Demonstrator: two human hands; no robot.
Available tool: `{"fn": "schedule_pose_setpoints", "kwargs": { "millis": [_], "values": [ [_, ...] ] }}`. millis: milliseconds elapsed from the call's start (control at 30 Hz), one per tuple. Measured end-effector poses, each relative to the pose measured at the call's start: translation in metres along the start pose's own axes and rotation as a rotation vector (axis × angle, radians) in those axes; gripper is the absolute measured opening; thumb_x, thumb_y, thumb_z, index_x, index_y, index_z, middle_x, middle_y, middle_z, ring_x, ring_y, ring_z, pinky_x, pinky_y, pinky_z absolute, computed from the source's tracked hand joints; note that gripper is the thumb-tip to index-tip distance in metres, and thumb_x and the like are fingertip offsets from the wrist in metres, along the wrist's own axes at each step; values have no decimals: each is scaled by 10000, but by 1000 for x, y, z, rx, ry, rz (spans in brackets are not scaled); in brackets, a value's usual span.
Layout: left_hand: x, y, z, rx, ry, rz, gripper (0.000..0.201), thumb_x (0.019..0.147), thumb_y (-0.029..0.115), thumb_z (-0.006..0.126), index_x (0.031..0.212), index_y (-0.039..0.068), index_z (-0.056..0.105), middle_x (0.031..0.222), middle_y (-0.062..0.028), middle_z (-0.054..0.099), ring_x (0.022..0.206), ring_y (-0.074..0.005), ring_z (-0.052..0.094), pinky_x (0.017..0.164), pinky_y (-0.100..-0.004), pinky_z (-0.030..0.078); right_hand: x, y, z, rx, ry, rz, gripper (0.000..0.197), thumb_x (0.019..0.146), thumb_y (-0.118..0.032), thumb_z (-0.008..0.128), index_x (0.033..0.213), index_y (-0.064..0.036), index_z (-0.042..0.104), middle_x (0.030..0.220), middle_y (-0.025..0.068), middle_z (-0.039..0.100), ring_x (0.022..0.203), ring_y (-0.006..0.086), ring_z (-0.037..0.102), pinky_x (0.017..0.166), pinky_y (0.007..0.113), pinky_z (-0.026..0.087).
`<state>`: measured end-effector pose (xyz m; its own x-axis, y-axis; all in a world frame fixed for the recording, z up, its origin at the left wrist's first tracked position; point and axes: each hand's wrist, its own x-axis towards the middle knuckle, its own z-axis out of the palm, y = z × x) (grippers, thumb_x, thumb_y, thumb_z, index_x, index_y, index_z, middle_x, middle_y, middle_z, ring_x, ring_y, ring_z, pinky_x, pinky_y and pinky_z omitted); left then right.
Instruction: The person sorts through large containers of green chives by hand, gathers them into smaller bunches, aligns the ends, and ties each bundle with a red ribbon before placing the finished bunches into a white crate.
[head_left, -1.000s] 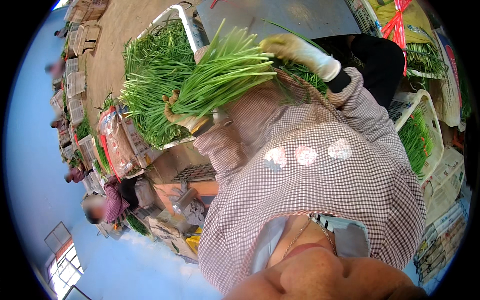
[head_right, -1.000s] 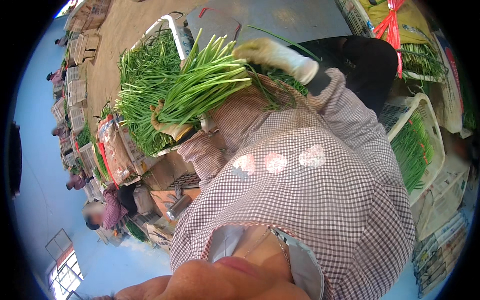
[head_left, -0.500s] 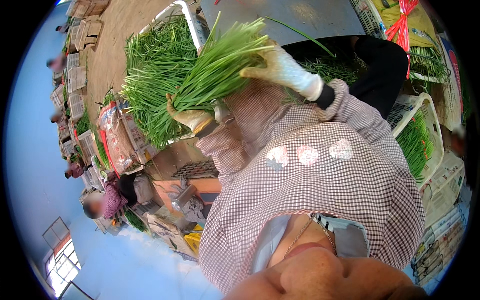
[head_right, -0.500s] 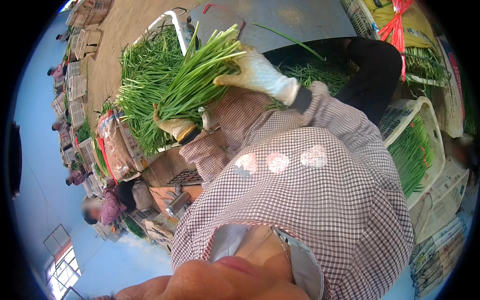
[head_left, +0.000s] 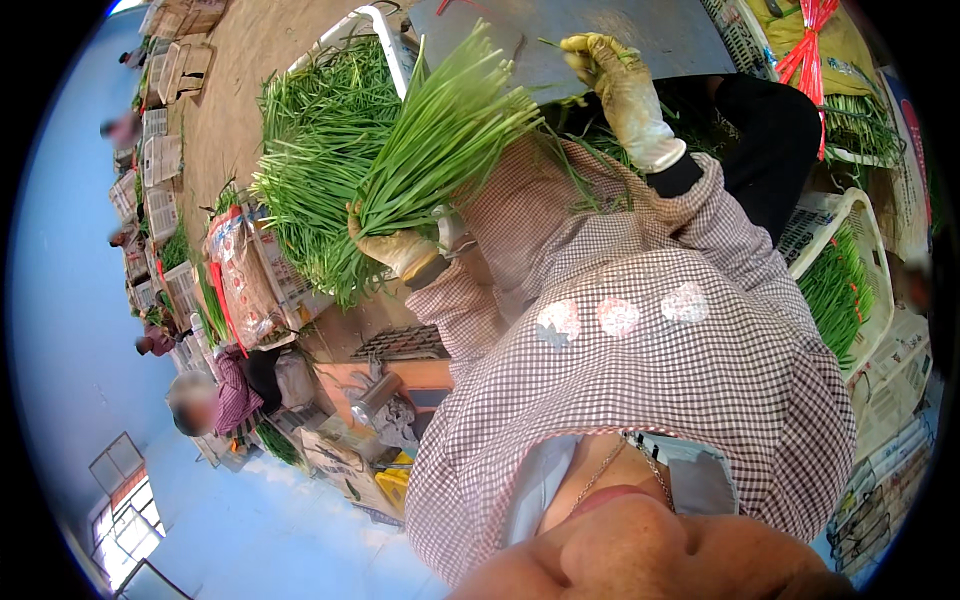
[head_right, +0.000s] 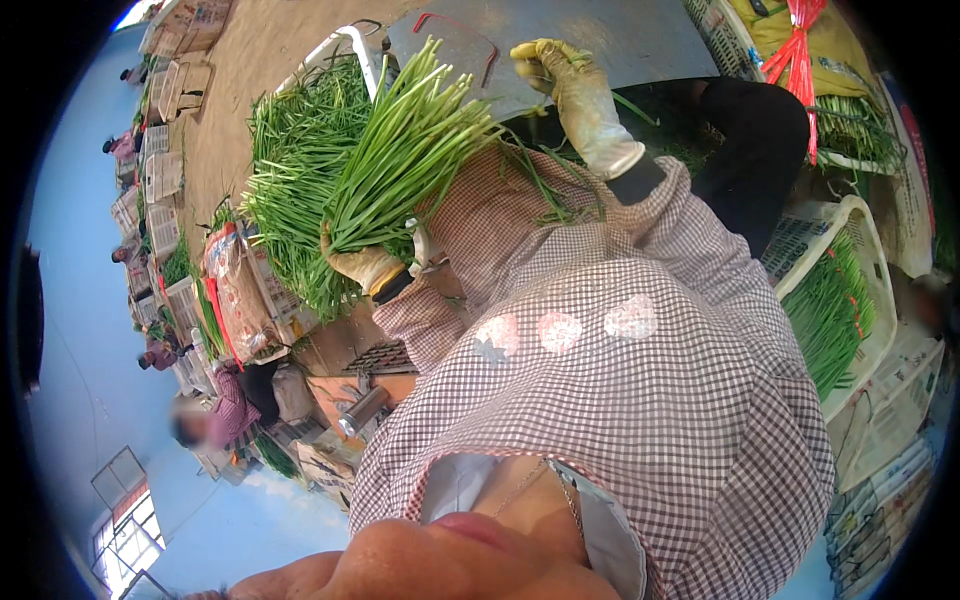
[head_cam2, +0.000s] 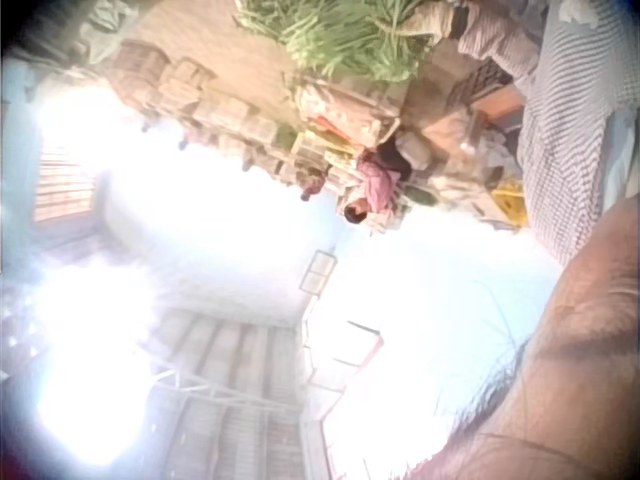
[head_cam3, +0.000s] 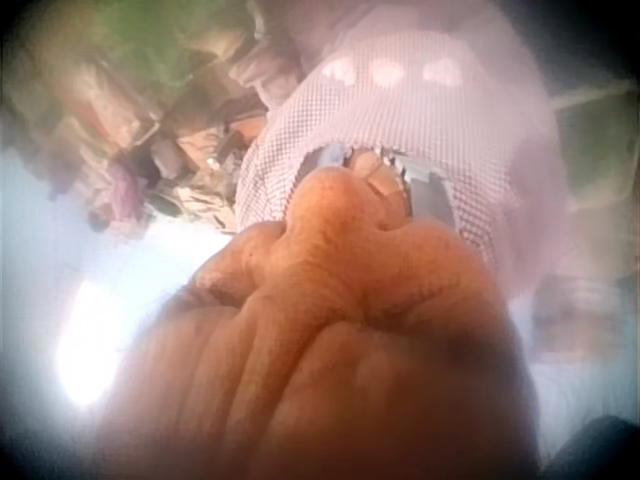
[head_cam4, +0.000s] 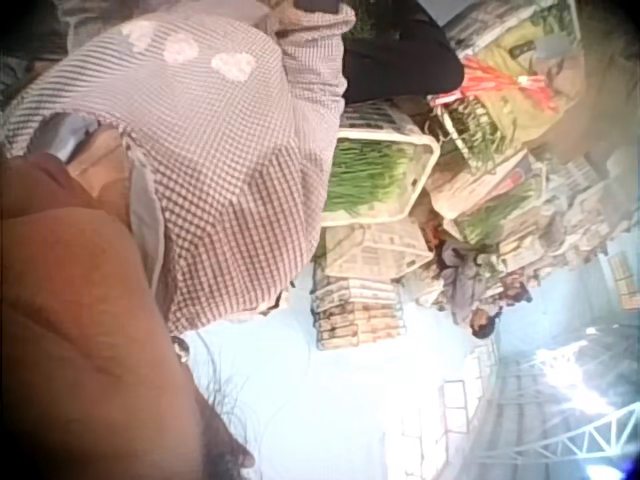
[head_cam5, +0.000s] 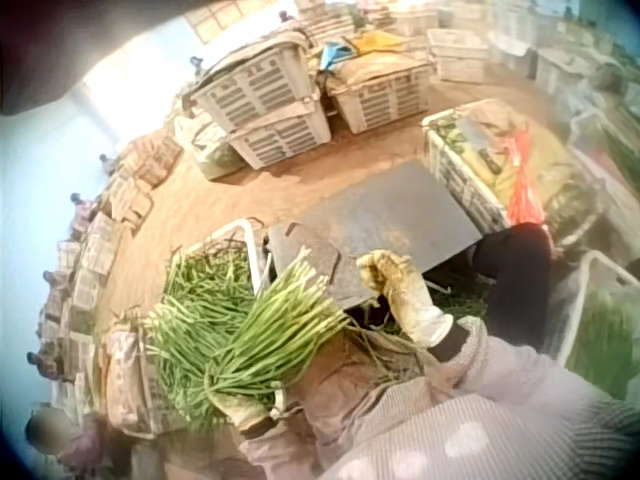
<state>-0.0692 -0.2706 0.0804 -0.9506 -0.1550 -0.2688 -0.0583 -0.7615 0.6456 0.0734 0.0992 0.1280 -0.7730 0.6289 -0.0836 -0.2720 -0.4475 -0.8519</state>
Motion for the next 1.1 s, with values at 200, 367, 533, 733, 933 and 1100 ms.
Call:
{"fn": "schedule_pose_setpoints", "kwargs": {
  "millis": [200, 367, 533, 733, 933, 1100],
  "values": [
    [-19, -10, 22, -42, -201, -40, 308, 978, 264, 617, 1231, 98, 672, 1168, -118, 717, 1089, -279, 695, 935, -490, 617, -19, 14, 45, -1331, -273, -426, 443, 913, -447, 734, 1127, -60, 756, 1038, 161, 701, 976, 313, 691, 841, 394, 555],
    [-35, -7, 50, 41, -129, 148, 281, 961, 296, 644, 1155, 98, 691, 1219, -114, 701, 1133, -321, 668, 963, -544, 594, -2, 29, 66, -849, -317, 24, 397, 892, -403, 765, 1041, -36, 793, 1111, 180, 717, 1017, 327, 692, 905, 389, 537],
    [-34, -6, 37, 164, 12, 156, 290, 955, 323, 644, 1132, 101, 700, 1253, -154, 684, 1129, -326, 670, 953, -545, 596, -10, 27, 39, -339, -378, 133, 357, 957, -318, 723, 1158, -23, 722, 1067, 32, 729, 986, 137, 644, 936, 280, 490],
    [-8, -4, 7, -99, 17, -153, 425, 956, 328, 610, 1271, 47, 662, 1338, -186, 656, 1167, -380, 651, 997, -568, 554, 7, -5, -50, 188, -292, -49, 257, 1037, -295, 635, 1150, -72, 695, 1097, 45, 693, 1006, 141, 608, 987, 296, 466],
    [-6, -9, 5, 23, -16, -108, 403, 944, 318, 604, 1235, 50, 678, 1291, -189, 682, 1163, -372, 657, 963, -547, 571, -4, -27, -102, -1732, -735, 243, 604, 911, -538, 697, 1295, -72, 704, 1193, 186, 723, 1097, 338, 690, 944, 405, 543],
    [-18, -17, 29, 129, -17, -56, 366, 955, 331, 590, 1205, 73, 663, 1306, -193, 665, 1162, -371, 652, 962, -536, 579, -2, 7, -30, -898, -597, -203, 561, 937, -460, 715, 1312, -45, 670, 1301, 155, 686, 1154, 275, 667, 999, 366, 517]
  ]
}}
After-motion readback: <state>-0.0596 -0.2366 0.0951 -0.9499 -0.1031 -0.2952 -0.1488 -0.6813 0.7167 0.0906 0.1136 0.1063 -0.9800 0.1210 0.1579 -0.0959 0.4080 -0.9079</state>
